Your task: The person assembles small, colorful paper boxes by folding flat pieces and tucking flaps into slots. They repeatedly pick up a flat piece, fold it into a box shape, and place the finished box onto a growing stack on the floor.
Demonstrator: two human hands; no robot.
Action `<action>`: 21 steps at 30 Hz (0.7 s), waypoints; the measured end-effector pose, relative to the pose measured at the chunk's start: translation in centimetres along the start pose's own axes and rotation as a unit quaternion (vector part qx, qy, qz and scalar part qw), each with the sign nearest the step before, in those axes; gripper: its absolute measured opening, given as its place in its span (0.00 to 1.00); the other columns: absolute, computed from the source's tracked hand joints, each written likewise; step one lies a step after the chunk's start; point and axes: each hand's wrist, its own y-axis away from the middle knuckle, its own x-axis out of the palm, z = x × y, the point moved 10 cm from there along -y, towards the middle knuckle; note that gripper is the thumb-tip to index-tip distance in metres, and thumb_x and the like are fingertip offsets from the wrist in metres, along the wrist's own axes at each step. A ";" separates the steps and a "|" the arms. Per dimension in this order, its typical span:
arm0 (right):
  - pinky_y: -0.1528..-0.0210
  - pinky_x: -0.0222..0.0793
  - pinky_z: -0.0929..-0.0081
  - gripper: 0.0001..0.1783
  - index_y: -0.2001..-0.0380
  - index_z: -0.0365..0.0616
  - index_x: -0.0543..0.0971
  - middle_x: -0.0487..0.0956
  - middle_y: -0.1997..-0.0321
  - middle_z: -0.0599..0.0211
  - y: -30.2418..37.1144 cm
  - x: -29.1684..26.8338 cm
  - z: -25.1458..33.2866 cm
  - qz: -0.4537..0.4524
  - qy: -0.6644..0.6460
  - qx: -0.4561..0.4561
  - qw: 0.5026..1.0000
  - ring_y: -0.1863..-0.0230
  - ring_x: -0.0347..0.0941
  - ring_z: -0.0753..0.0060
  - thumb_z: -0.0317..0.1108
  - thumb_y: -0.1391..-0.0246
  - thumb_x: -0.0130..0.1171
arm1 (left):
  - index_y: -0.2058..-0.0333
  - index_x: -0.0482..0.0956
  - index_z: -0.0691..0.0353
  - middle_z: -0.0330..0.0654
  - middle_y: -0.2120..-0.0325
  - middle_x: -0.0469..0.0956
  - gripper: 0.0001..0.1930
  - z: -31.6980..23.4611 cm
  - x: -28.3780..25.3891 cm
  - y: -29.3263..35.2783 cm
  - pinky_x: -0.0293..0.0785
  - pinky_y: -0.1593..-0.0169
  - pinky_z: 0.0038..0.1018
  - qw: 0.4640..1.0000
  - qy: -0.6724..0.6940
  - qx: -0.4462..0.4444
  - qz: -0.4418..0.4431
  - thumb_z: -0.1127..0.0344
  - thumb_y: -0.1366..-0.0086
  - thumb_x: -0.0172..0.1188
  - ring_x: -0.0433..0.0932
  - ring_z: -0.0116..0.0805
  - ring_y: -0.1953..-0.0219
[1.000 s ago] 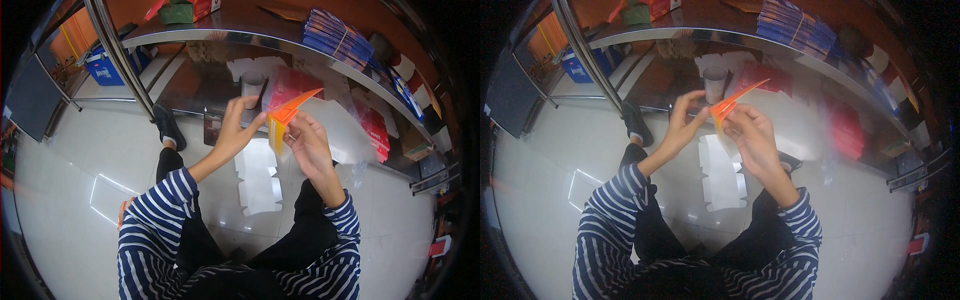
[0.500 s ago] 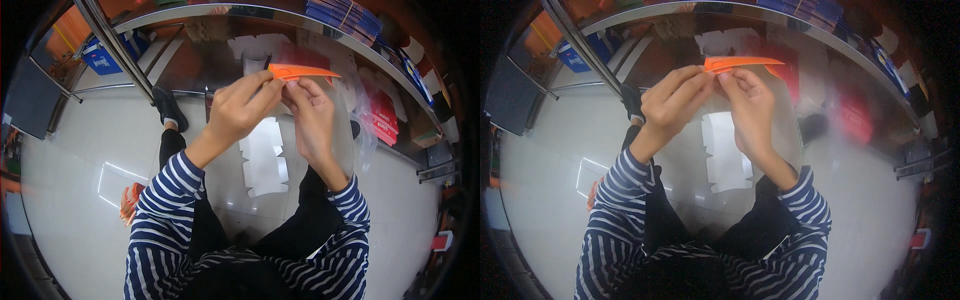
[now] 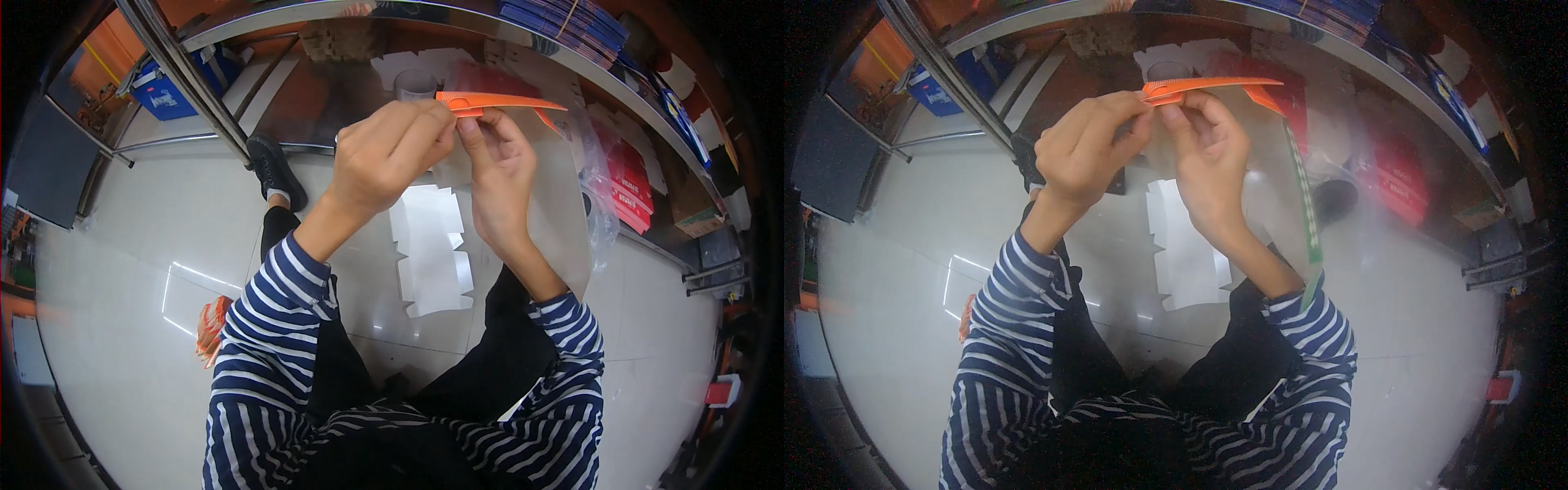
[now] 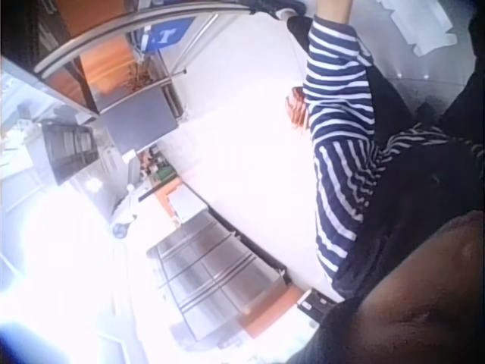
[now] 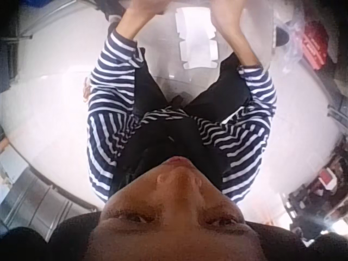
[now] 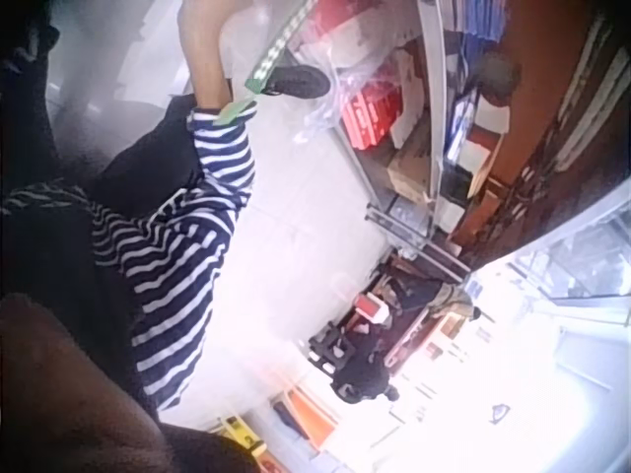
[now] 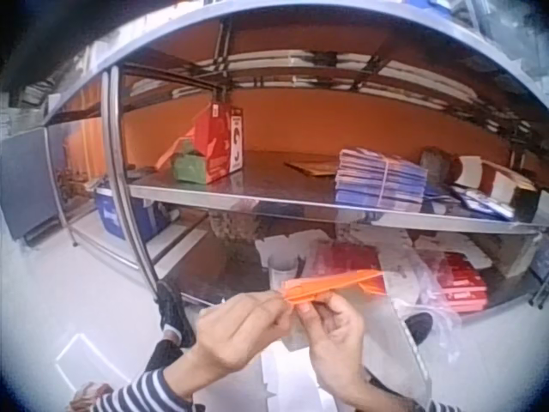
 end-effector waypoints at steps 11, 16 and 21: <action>0.55 0.64 0.83 0.07 0.66 0.33 0.74 0.72 0.59 0.65 -1.0 0.0 -1.0 -0.006 0.024 -0.135 0.991 0.59 0.69 0.79 0.24 0.49 0.57 | 0.70 0.76 0.66 0.41 0.76 0.77 0.08 3.0 0.8 1.2 0.74 0.69 0.20 0.984 0.090 -0.152 0.016 0.74 0.50 0.62 0.78 0.30 0.75; 0.53 0.65 0.79 0.07 0.66 0.33 0.74 0.71 0.59 0.63 -0.9 -0.3 -2.0 -0.009 0.135 -0.119 0.984 0.57 0.69 0.74 0.25 0.48 0.54 | 0.66 0.76 0.65 0.43 0.76 0.76 0.10 3.5 2.4 1.7 0.72 0.71 0.23 0.982 0.042 -0.167 0.084 0.70 0.48 0.60 0.77 0.34 0.76; 0.56 0.66 0.82 0.06 0.65 0.34 0.74 0.71 0.59 0.64 -0.6 0.5 -2.0 0.006 0.146 -0.117 0.982 0.59 0.70 0.78 0.24 0.48 0.54 | 0.65 0.77 0.65 0.45 0.77 0.75 0.11 3.6 3.2 2.1 0.72 0.72 0.25 0.984 0.022 -0.122 0.131 0.72 0.49 0.59 0.76 0.39 0.76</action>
